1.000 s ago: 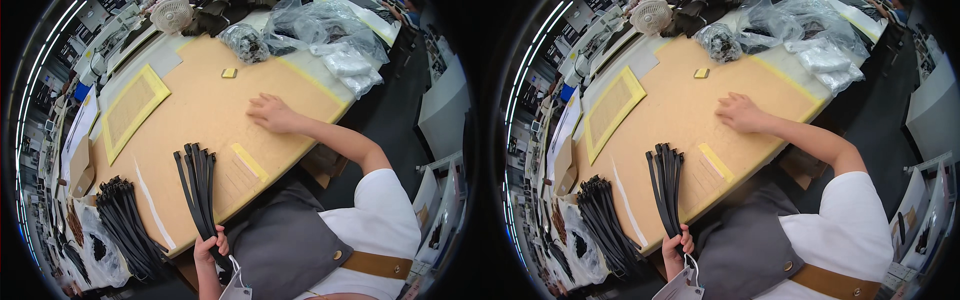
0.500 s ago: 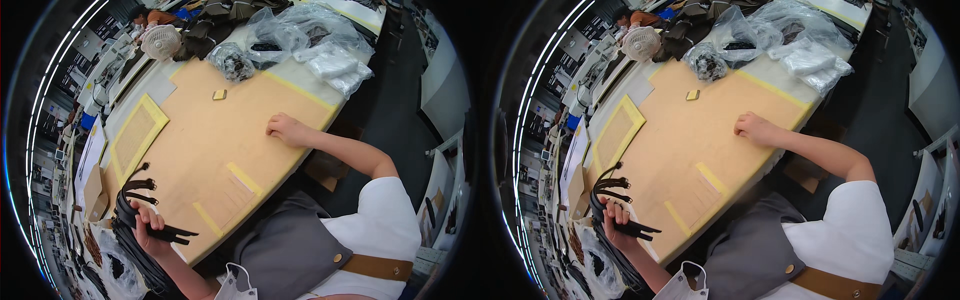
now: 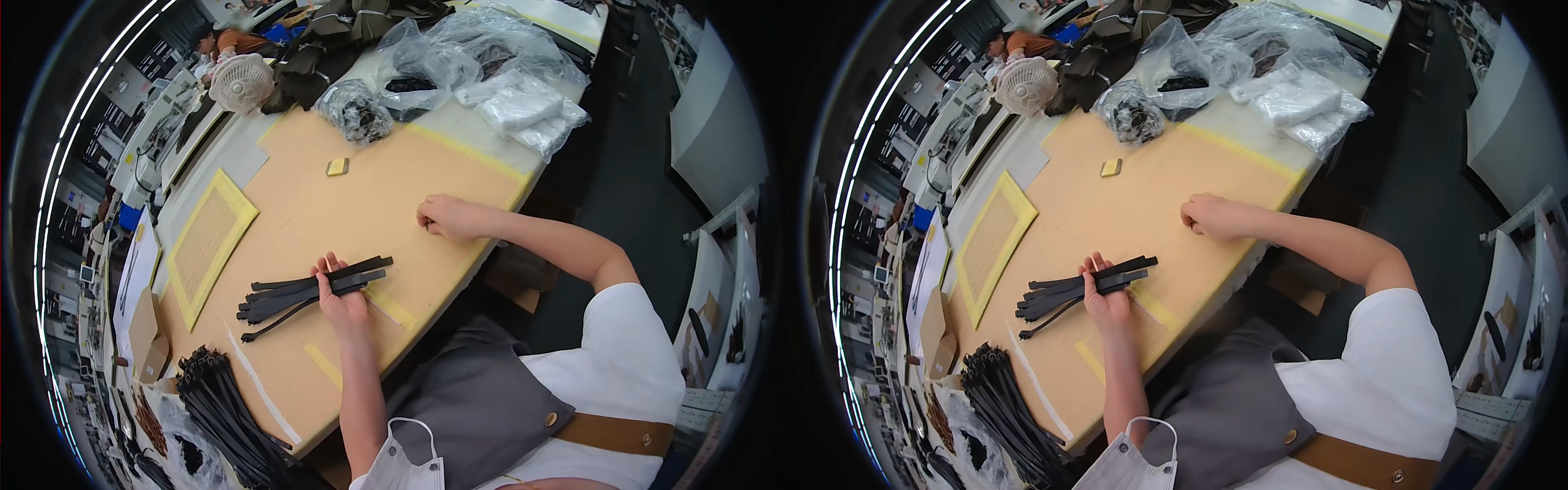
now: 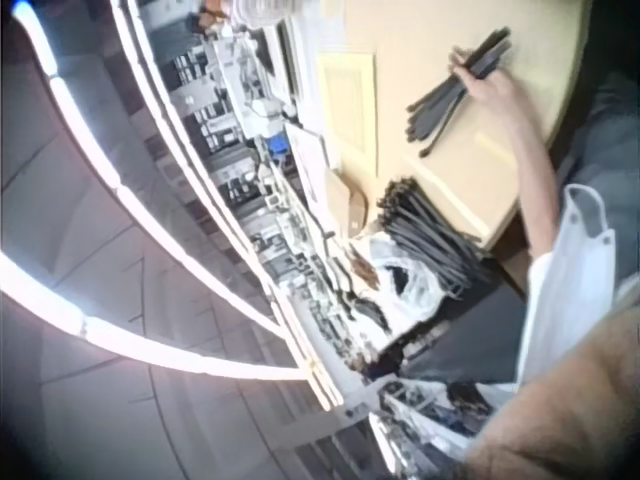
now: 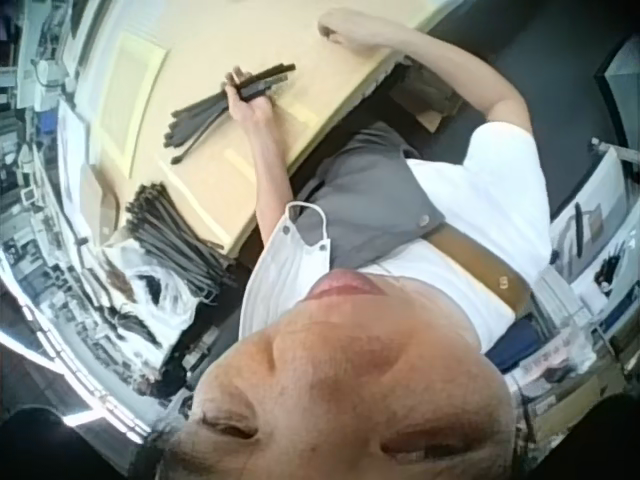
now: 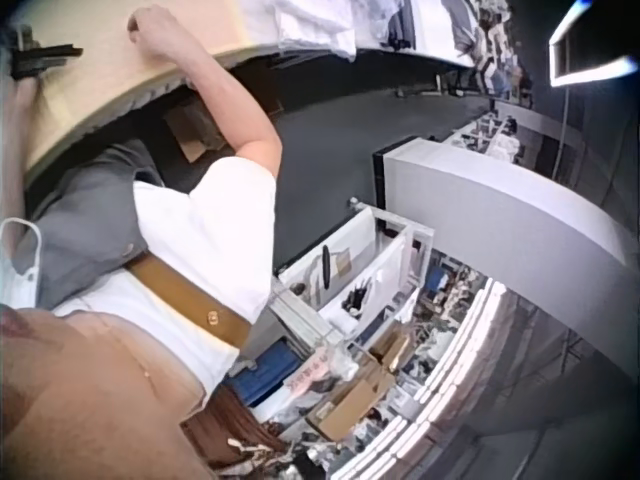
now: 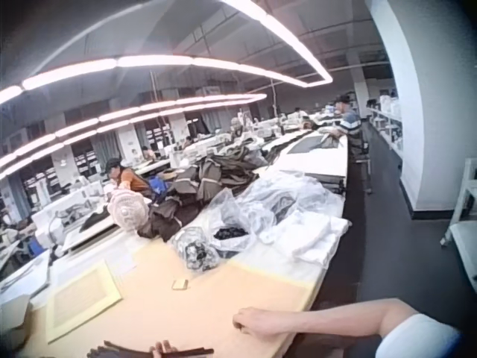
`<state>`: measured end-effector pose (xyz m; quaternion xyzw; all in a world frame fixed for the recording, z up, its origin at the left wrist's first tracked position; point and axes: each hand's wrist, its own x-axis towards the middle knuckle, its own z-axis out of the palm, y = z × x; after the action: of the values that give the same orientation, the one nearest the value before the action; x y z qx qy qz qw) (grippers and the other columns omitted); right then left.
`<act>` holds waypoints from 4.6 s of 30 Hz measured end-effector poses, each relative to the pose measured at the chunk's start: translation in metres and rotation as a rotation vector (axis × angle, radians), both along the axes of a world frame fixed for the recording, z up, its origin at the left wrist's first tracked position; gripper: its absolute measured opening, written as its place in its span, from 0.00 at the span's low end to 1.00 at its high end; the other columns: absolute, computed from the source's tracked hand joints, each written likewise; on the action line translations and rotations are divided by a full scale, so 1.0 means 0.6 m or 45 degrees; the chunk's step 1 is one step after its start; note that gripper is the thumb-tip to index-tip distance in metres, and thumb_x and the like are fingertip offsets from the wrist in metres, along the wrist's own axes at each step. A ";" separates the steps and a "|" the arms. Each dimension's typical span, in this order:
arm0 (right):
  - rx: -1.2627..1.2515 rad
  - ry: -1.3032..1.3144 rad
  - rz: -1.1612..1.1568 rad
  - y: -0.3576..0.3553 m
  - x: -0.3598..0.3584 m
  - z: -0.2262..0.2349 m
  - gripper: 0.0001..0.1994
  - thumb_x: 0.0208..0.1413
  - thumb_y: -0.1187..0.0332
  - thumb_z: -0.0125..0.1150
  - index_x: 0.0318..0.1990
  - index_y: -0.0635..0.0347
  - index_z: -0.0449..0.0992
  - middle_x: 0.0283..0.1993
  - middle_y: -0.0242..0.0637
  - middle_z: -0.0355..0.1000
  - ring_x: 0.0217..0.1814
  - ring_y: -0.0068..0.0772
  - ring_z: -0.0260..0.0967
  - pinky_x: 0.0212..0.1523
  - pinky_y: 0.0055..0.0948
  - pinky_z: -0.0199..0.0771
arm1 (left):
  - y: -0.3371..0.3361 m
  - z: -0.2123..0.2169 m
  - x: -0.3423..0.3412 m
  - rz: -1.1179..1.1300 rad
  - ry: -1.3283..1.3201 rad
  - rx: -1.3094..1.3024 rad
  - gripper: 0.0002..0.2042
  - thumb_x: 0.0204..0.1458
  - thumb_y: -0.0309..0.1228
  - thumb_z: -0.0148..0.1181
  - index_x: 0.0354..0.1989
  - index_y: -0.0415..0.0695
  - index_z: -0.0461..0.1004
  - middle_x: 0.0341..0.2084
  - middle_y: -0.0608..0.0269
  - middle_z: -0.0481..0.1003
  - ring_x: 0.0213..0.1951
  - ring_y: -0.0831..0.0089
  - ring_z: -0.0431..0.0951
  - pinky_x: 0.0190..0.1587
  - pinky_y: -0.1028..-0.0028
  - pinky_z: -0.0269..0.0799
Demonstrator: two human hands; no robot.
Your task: The person assembles black straps by inserting small metal buckles into the ends of the straps. They repeatedly pick up a strap and a buckle, align them, and press the buckle into place, then set the assembled strap aside on the table.
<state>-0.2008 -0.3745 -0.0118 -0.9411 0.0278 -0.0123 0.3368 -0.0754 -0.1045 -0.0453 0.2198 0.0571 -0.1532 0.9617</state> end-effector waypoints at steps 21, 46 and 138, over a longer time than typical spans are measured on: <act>0.108 -0.493 -0.134 -0.038 0.128 0.008 0.11 0.62 0.63 0.64 0.45 0.62 0.78 0.46 0.40 0.79 0.52 0.38 0.75 0.54 0.38 0.74 | -0.039 -0.019 0.041 -0.086 0.012 -0.098 0.11 0.72 0.35 0.49 0.59 0.56 0.70 0.68 0.69 0.68 0.72 0.62 0.64 0.71 0.50 0.62; 0.625 1.146 0.719 0.191 0.306 0.070 0.11 0.65 0.60 0.66 0.40 0.60 0.78 0.29 0.26 0.75 0.27 0.16 0.72 0.28 0.19 0.72 | 0.346 0.017 0.089 0.048 -0.111 -0.012 0.22 0.69 0.28 0.49 0.70 0.35 0.61 0.62 0.51 0.73 0.67 0.59 0.70 0.70 0.56 0.66; -0.276 -0.673 -0.876 -0.258 0.103 -0.068 0.10 0.57 0.66 0.65 0.39 0.62 0.74 0.44 0.45 0.70 0.54 0.49 0.67 0.56 0.44 0.69 | 0.294 0.037 0.073 -0.241 -1.227 3.090 0.30 0.66 0.44 0.48 0.74 0.44 0.61 0.72 0.50 0.56 0.73 0.54 0.55 0.74 0.45 0.38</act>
<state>-0.1392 -0.5294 -0.0528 -0.8715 0.2506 -0.3666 0.2082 -0.0319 0.0716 -0.0233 0.9765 -0.2054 0.0225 0.0616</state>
